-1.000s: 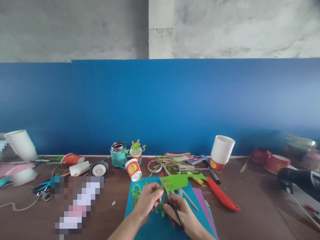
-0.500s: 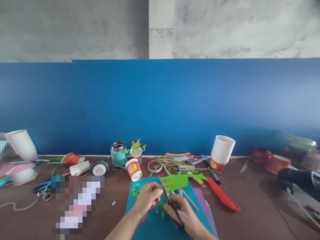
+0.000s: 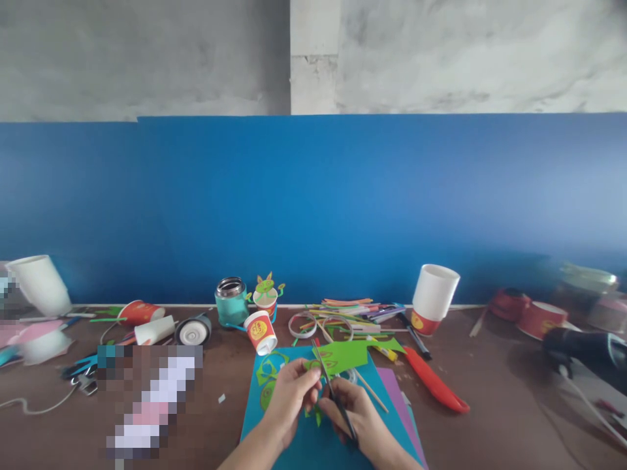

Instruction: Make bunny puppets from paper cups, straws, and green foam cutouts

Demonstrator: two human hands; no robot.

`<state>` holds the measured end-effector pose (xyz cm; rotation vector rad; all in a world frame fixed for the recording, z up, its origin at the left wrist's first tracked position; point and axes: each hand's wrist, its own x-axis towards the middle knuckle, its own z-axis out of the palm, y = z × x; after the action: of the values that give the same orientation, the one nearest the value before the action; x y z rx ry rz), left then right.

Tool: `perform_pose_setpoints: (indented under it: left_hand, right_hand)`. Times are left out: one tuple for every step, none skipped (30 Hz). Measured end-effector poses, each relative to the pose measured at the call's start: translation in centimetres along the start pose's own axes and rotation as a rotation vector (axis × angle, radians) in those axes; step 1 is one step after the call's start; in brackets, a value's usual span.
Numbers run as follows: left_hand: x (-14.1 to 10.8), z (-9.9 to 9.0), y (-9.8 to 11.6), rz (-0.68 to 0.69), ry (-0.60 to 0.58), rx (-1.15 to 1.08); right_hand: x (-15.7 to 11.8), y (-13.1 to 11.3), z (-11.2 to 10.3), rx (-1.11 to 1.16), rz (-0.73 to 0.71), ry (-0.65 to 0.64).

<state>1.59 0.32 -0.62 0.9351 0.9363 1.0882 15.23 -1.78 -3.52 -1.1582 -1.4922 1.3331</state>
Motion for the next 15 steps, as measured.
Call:
perform_pose_setpoints:
  left_hand:
    - [0.0,0.0,0.1,-0.009,-0.008,0.003]
    - [-0.1,0.0,0.1,-0.015,-0.017,0.007]
    - [0.0,-0.1,0.2,-0.020,-0.026,0.012]
    - [0.0,-0.1,0.2,-0.022,-0.034,0.016]
    - [0.0,-0.2,0.3,-0.023,-0.039,0.020]
    - [0.1,-0.2,0.3,-0.023,-0.045,0.026]
    - [0.1,-0.3,0.3,-0.020,-0.050,0.032]
    - [0.2,-0.4,0.4,-0.017,-0.055,0.037]
    - [0.2,-0.5,0.4,-0.014,-0.063,0.041]
    - [0.3,-0.5,0.5,-0.012,-0.074,0.045]
    - [0.3,-0.6,0.6,-0.011,-0.089,0.050]
    - [0.4,-0.7,0.6,-0.012,-0.101,0.056]
    - [0.4,-0.8,0.7,-0.014,-0.112,0.065]
    - [0.5,-1.0,0.7,-0.015,-0.123,0.076]
    - [0.5,-1.1,0.7,-0.015,-0.133,0.086]
  right_hand:
    - [0.0,0.1,0.0,0.006,-0.015,-0.001]
    - [0.0,0.1,0.0,0.012,-0.028,-0.003]
    - [-0.1,0.1,0.0,0.014,-0.037,-0.003]
    - [-0.1,0.0,0.0,0.012,-0.038,-0.002]
    - [-0.2,-0.1,0.0,0.007,-0.032,-0.002]
    - [-0.2,-0.2,0.0,0.002,-0.021,-0.002]
    - [-0.3,-0.4,0.0,-0.002,-0.011,-0.002]
    - [-0.4,-0.5,0.1,-0.004,-0.005,-0.004]
    - [-0.4,-0.7,0.1,-0.006,0.001,-0.004]
    - [-0.5,-0.9,0.1,-0.008,0.007,-0.005]
    - [-0.5,-1.0,0.1,-0.009,0.012,-0.004]
    - [-0.5,-1.2,0.1,-0.010,0.017,-0.005]
    - [-0.5,-1.3,0.1,-0.010,0.021,-0.006]
    - [-0.5,-1.4,0.1,-0.008,0.025,-0.009]
    - [-0.5,-1.4,0.1,-0.004,0.026,-0.011]
